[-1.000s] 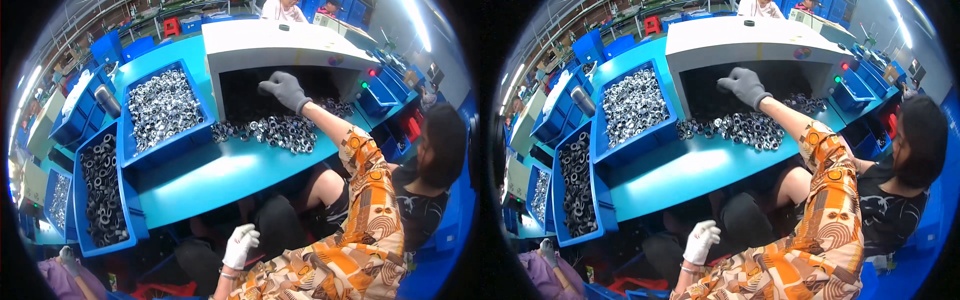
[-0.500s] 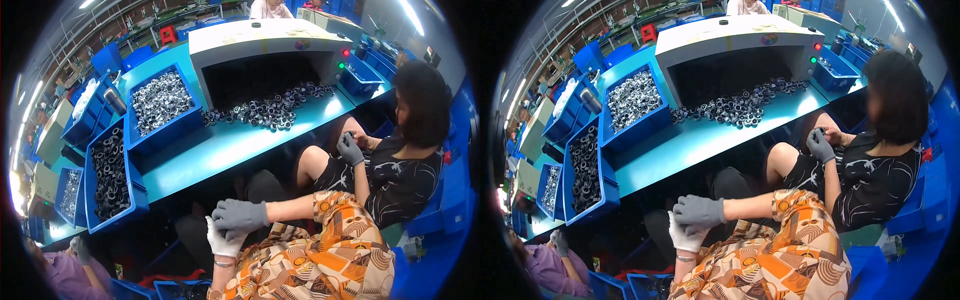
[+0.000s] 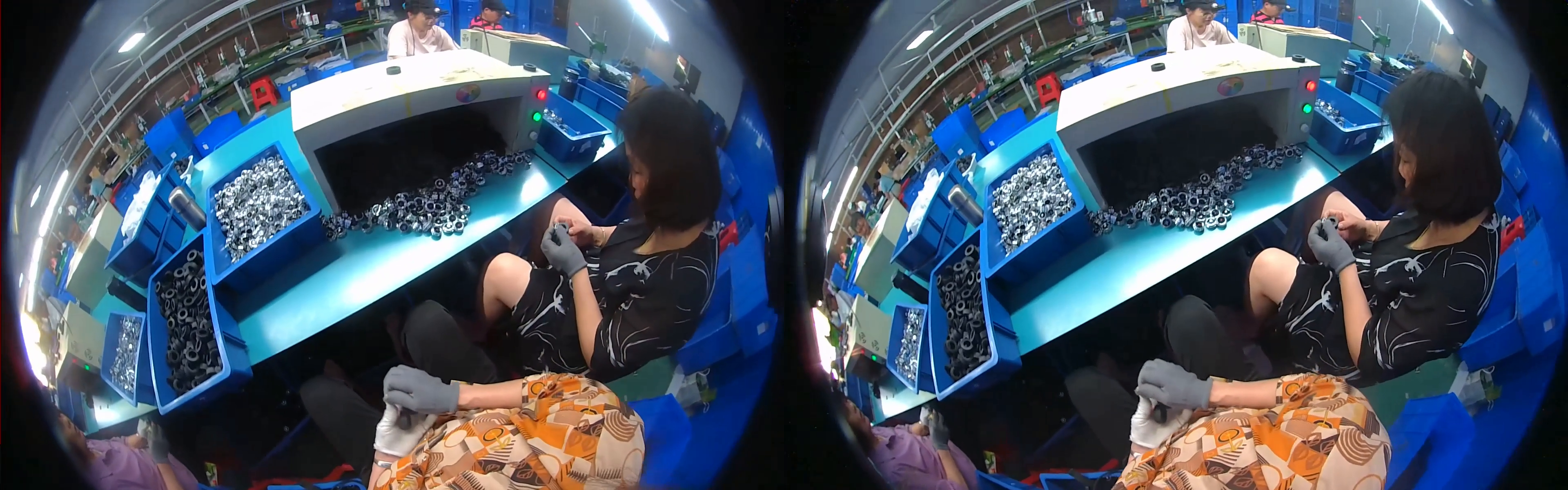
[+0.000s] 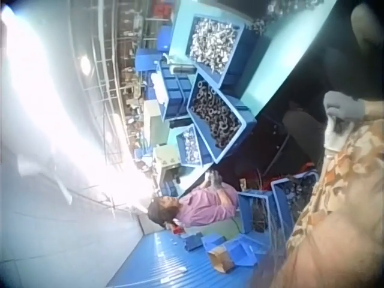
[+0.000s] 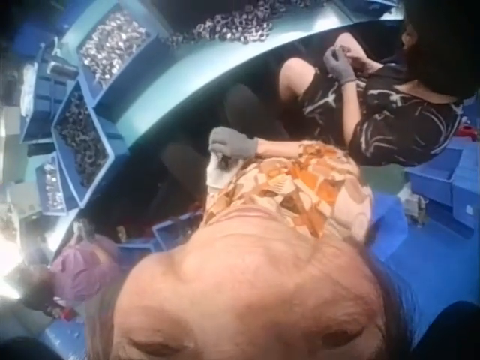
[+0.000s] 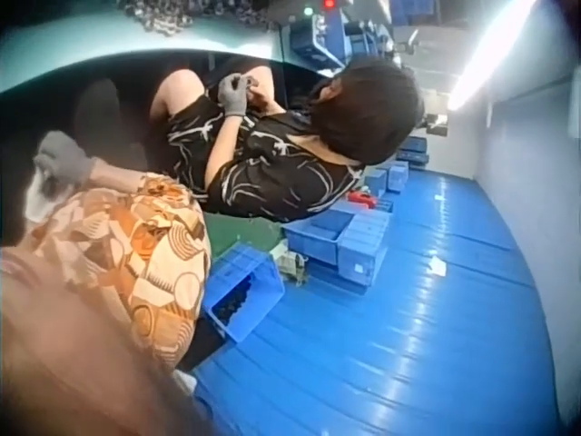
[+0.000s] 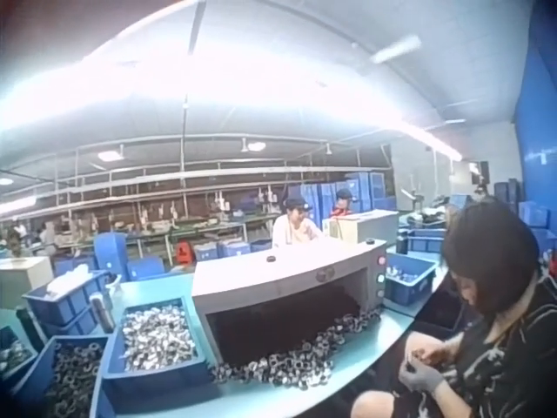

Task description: The person retrieves metal hubs from a machine chute and assembles small wheels by inserting the metal hubs into rubber rings by hand.

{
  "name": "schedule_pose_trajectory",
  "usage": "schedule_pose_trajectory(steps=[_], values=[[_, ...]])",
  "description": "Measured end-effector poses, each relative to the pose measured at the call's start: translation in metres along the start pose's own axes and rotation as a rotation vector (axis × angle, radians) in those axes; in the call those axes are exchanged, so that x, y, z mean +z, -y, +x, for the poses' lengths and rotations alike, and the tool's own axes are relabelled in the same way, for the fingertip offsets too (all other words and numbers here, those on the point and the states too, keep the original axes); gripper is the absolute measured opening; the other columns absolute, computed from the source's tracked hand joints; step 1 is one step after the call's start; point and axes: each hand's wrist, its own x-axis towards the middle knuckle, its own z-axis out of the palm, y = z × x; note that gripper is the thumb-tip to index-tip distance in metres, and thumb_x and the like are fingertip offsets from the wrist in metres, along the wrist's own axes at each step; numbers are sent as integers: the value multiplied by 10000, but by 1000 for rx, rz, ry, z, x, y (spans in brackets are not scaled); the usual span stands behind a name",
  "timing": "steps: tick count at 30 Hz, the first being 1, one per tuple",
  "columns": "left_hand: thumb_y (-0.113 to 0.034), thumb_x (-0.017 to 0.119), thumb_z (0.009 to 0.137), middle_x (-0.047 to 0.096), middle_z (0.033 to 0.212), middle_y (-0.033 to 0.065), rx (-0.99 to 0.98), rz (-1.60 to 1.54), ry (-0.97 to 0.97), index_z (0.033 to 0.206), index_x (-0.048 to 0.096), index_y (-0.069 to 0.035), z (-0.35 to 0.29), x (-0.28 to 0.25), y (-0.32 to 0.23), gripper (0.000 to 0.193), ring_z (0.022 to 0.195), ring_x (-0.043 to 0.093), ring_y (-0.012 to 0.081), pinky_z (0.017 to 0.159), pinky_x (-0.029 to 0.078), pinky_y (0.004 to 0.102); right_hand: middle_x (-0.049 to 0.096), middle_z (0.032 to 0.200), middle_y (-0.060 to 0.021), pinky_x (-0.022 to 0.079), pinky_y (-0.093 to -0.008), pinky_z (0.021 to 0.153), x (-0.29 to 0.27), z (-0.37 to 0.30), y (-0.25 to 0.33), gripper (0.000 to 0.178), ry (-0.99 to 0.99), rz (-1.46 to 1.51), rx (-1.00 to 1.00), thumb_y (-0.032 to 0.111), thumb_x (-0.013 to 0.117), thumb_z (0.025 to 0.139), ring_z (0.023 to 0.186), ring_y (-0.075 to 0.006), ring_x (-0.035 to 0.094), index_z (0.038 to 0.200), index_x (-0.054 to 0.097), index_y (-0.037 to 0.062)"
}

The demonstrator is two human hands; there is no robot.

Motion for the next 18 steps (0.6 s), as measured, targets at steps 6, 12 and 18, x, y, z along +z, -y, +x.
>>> schedule_pose_trajectory(steps=[6, 12, 18], values=[[-350, 720, 813, 565, 1211, 30, -23, 115, -42, 1242, 522, -156, 8, -10, -4, 510, 1067, 565, 197, 877, 519, 393, 549, 862, -96, 428, -361, 781, 1, -6, 0, 190, -29, 50, -24, 222, 587, 884, 864, -264, 531, 861, 584, 33], [-214, 692, 844, 601, 969, 55, -60, 125, 138, 1093, 565, -106, 11, -14, -9, 299, 944, 606, 248, 813, 534, 385, 554, 838, -101, 444, -317, 728, -2, -2, -6, 208, -114, 365, 289, 204, 567, 909, 785, -207, 559, 881, 573, -3], [-91, 687, 782, 586, 940, 73, 71, 220, -43, 1025, 552, -74, 11, -17, -6, 279, 900, 611, 250, 841, 519, 380, 542, 817, -105, 436, -347, 714, -11, -4, -11, 171, -124, 148, 110, 176, 591, 878, 777, -265, 540, 825, 570, 15]])
